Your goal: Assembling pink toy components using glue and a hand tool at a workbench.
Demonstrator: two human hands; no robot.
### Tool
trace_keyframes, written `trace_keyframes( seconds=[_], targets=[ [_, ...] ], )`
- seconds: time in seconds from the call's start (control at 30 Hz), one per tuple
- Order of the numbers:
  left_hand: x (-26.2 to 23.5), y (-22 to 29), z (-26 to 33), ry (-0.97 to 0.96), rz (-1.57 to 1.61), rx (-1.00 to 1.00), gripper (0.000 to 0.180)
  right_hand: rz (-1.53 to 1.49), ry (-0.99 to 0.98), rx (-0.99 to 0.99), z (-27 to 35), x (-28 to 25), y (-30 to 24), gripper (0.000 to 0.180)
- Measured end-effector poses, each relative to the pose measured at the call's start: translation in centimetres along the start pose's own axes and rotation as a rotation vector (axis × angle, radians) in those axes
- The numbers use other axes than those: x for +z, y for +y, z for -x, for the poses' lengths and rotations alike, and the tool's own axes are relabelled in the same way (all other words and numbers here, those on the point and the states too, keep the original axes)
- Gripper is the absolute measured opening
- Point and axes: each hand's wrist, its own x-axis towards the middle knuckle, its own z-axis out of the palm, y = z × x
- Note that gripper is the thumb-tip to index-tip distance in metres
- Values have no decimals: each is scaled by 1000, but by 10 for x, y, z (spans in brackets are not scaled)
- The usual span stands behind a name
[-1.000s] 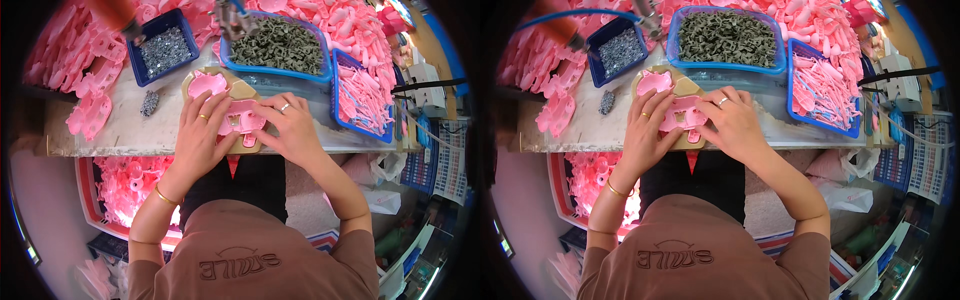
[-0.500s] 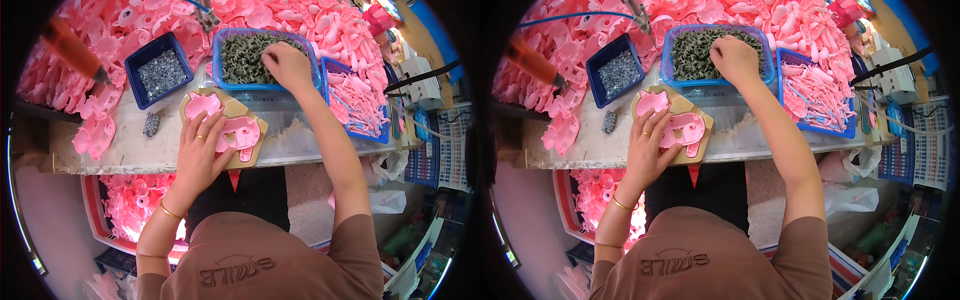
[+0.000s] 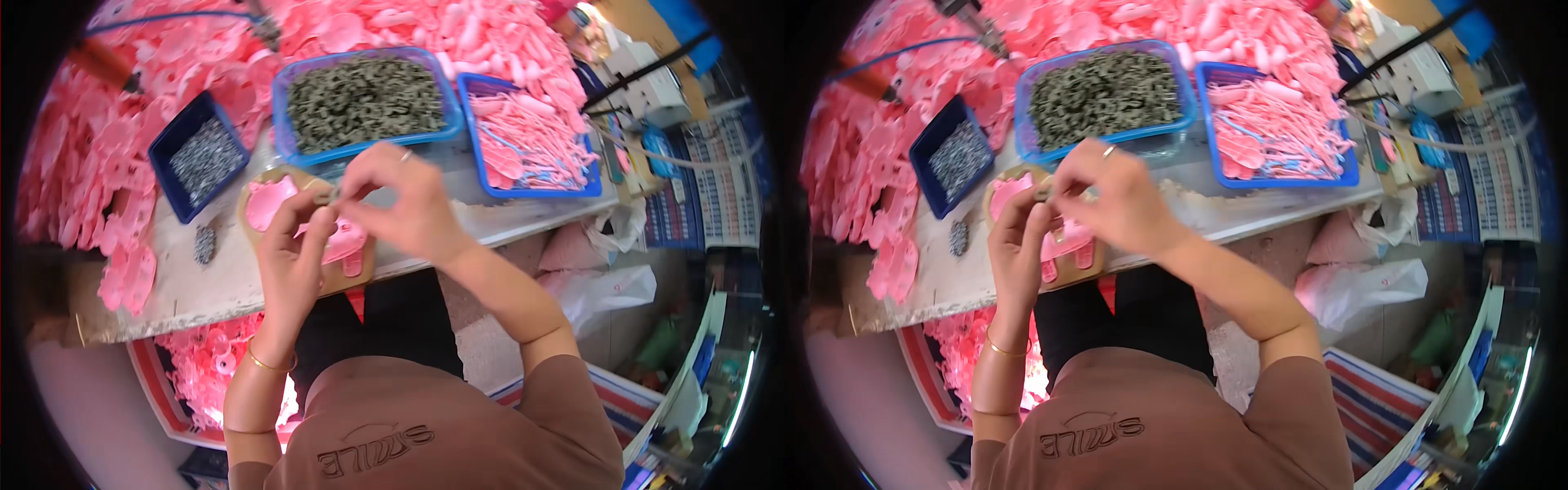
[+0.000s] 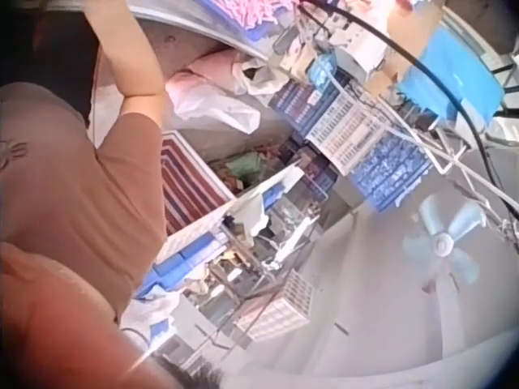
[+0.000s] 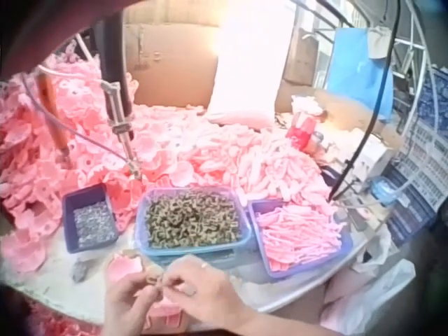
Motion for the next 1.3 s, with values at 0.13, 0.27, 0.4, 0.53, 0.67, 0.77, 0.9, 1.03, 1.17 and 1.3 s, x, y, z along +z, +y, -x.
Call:
trace_keyframes(
  seconds=[0.13, 0.27, 0.4, 0.53, 0.67, 0.77, 0.9, 1.03, 1.17, 1.3],
  targets=[
    [10, -2, 6, 29, 194, -111, 16, 166, 62, -85, 24, 4, -7, 15],
    [3, 6, 6, 32, 176, -134, 14, 198, -5, -7, 28, -45, 1, 14],
    [-10, 11, 11, -27, 120, -151, 15, 733, 272, 232, 39, -140, 53, 11],
    [-5, 16, 12, -47, 124, -209, 14, 920, 163, 409, 48, -182, 78, 16],
    [-3, 16, 10, -79, 104, -233, 13, 861, 178, 436, 45, -188, 91, 17],
    [-8, 13, 8, -85, 69, -256, 14, 863, 71, 432, 42, -190, 87, 16],
    [-11, 13, 2, -98, 36, -283, 18, 896, 89, 297, 49, -200, 95, 15],
    [-16, 14, 2, -98, 46, -311, 22, 696, 109, 301, 47, -206, 78, 13],
    [-13, 18, -2, -90, 36, -355, 24, 120, -7, 521, 37, -171, 39, 16],
    [-8, 13, -5, -156, 60, -339, 24, 144, -228, 396, 31, -86, -10, 17]
  ],
)
